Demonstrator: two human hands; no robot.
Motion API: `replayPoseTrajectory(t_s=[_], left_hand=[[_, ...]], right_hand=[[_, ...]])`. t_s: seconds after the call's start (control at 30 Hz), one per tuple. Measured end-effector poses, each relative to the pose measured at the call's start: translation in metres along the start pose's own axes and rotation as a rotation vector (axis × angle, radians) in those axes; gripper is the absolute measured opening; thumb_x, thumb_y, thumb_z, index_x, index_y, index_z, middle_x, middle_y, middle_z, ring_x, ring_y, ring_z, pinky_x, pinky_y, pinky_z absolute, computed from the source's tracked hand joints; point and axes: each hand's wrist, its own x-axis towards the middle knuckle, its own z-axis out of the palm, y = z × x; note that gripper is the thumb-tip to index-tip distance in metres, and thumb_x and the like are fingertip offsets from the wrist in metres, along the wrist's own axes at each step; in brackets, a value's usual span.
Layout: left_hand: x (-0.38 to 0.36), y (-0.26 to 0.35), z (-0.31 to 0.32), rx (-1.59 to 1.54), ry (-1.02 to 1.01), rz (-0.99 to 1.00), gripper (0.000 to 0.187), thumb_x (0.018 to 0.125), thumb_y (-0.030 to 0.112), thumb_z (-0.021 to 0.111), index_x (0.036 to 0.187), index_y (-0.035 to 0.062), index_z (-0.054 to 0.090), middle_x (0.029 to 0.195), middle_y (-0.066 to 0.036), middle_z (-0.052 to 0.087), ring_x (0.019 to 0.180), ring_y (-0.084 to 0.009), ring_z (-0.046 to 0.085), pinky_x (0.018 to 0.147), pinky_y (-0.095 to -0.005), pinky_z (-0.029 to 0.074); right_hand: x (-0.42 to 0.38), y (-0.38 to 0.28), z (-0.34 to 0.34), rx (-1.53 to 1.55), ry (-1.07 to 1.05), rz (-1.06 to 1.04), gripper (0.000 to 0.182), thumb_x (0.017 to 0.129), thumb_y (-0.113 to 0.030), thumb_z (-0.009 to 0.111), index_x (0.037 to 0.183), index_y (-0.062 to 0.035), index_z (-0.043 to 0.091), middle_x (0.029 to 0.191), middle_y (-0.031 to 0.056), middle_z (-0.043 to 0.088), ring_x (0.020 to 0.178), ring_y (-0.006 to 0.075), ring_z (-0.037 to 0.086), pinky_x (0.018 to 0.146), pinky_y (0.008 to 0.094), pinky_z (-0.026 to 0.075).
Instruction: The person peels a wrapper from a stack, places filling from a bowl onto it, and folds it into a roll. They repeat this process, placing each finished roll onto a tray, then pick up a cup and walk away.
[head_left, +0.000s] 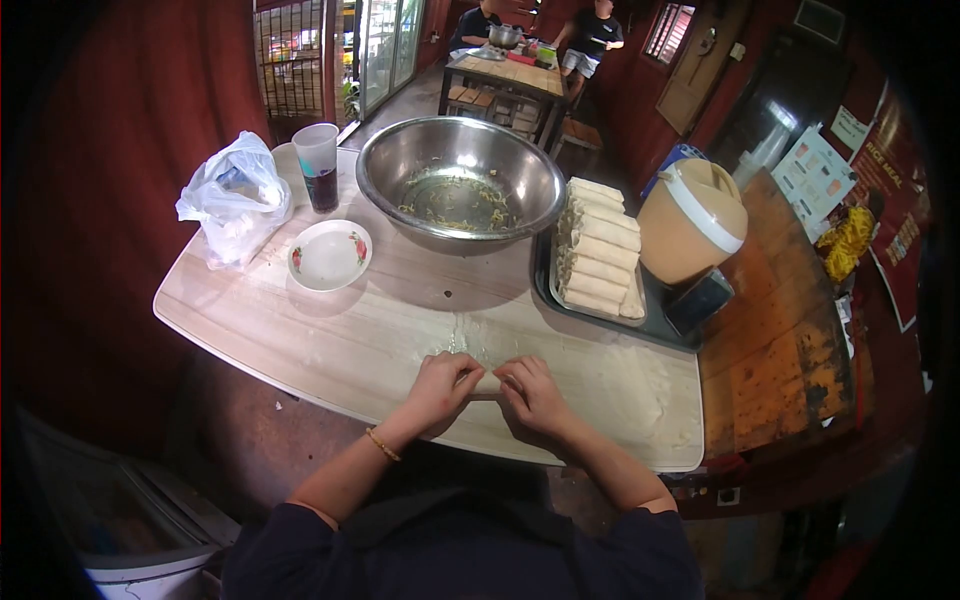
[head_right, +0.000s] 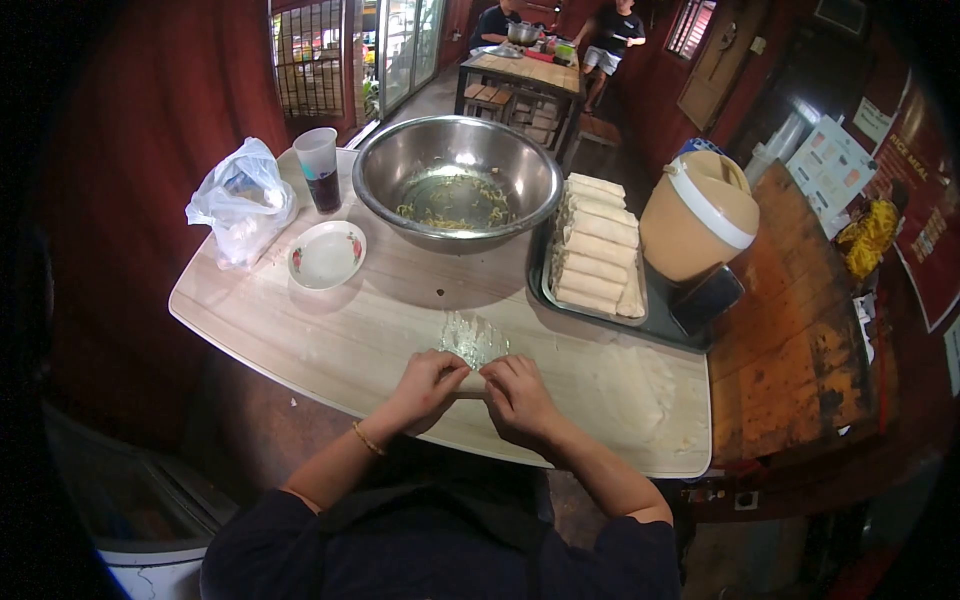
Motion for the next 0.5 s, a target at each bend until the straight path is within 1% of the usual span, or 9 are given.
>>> replayPoseTrajectory(t_s=[0.17, 0.23, 0.3, 0.33, 0.37, 0.4, 0.43, 0.5], left_hand=[[-0.002, 0.002, 0.0, 0.009, 0.024, 0.001, 0.019, 0.092, 0.023, 0.062, 0.091, 0.0055, 0.069, 0.084, -0.012, 0.067, 0.086, -0.0319, 0.061, 0.081, -0.0427, 0.042], [0.0, 0.002, -0.002, -0.004, -0.018, -0.006, 0.019, 0.092, 0.023, 0.062, 0.092, 0.0057, 0.069, 0.086, -0.012, 0.067, 0.088, -0.0315, 0.06, 0.082, -0.042, 0.042], [0.005, 0.001, 0.0, -0.009, -0.012, -0.015, 0.019, 0.092, 0.023, 0.061, 0.092, 0.0059, 0.069, 0.086, -0.012, 0.067, 0.088, -0.0315, 0.06, 0.083, -0.0418, 0.041], [0.0, 0.002, 0.0, -0.018, -0.011, -0.037, 0.019, 0.093, 0.023, 0.06, 0.093, 0.0061, 0.069, 0.087, -0.013, 0.066, 0.089, -0.0314, 0.059, 0.084, -0.0417, 0.041], [-0.002, 0.001, 0.0, -0.019, -0.004, -0.09, 0.019, 0.093, 0.023, 0.06, 0.093, 0.0061, 0.069, 0.087, -0.013, 0.066, 0.089, -0.0314, 0.059, 0.084, -0.0417, 0.041], [0.0, 0.002, -0.001, -0.017, 0.017, -0.028, 0.02, 0.093, 0.023, 0.059, 0.093, 0.0059, 0.068, 0.086, -0.013, 0.066, 0.089, -0.032, 0.059, 0.084, -0.042, 0.041], [-0.002, 0.003, -0.001, -0.013, 0.042, 0.044, 0.02, 0.093, 0.023, 0.058, 0.092, 0.0057, 0.068, 0.086, -0.013, 0.066, 0.088, -0.0326, 0.059, 0.084, -0.0424, 0.041], [-0.006, 0.006, 0.0, -0.013, 0.043, 0.008, 0.02, 0.093, 0.023, 0.06, 0.091, 0.0051, 0.068, 0.086, -0.013, 0.066, 0.087, -0.0324, 0.06, 0.083, -0.0421, 0.042]], right_hand=[[-0.001, -0.003, 0.001, 0.021, 0.004, 0.012, 0.017, 0.086, -0.007, 0.058, 0.102, -0.003, 0.06, 0.101, 0.016, 0.06, 0.1, 0.0364, 0.053, 0.09, 0.0435, 0.04], [-0.001, 0.002, 0.001, 0.025, -0.016, 0.031, 0.02, 0.086, -0.007, 0.06, 0.106, -0.0034, 0.061, 0.105, 0.0161, 0.059, 0.103, 0.0357, 0.053, 0.093, 0.0429, 0.041], [0.0, 0.004, 0.001, 0.034, 0.007, 0.037, 0.019, 0.087, -0.007, 0.059, 0.105, -0.0029, 0.06, 0.103, 0.017, 0.059, 0.102, 0.0365, 0.053, 0.092, 0.0434, 0.041], [-0.001, -0.001, 0.004, 0.052, 0.021, 0.054, 0.017, 0.087, -0.007, 0.057, 0.103, -0.0025, 0.06, 0.102, 0.0179, 0.059, 0.101, 0.0372, 0.053, 0.09, 0.044, 0.04], [-0.001, -0.003, 0.001, 0.038, -0.017, 0.054, 0.017, 0.088, -0.007, 0.057, 0.104, -0.0021, 0.06, 0.102, 0.0187, 0.058, 0.101, 0.0379, 0.052, 0.091, 0.0446, 0.04], [0.0, -0.009, 0.002, 0.032, 0.017, 0.071, 0.018, 0.087, -0.007, 0.058, 0.104, -0.0013, 0.06, 0.102, 0.0189, 0.059, 0.1, 0.0383, 0.053, 0.09, 0.0453, 0.041], [-0.004, -0.005, 0.005, 0.027, 0.007, 0.061, 0.019, 0.086, -0.007, 0.058, 0.104, -0.0009, 0.06, 0.101, 0.019, 0.059, 0.099, 0.0384, 0.053, 0.089, 0.0456, 0.041], [0.0, 0.001, 0.007, 0.022, 0.007, 0.024, 0.02, 0.085, -0.006, 0.059, 0.104, -0.0006, 0.06, 0.101, 0.0191, 0.059, 0.098, 0.0385, 0.053, 0.088, 0.0459, 0.041]])
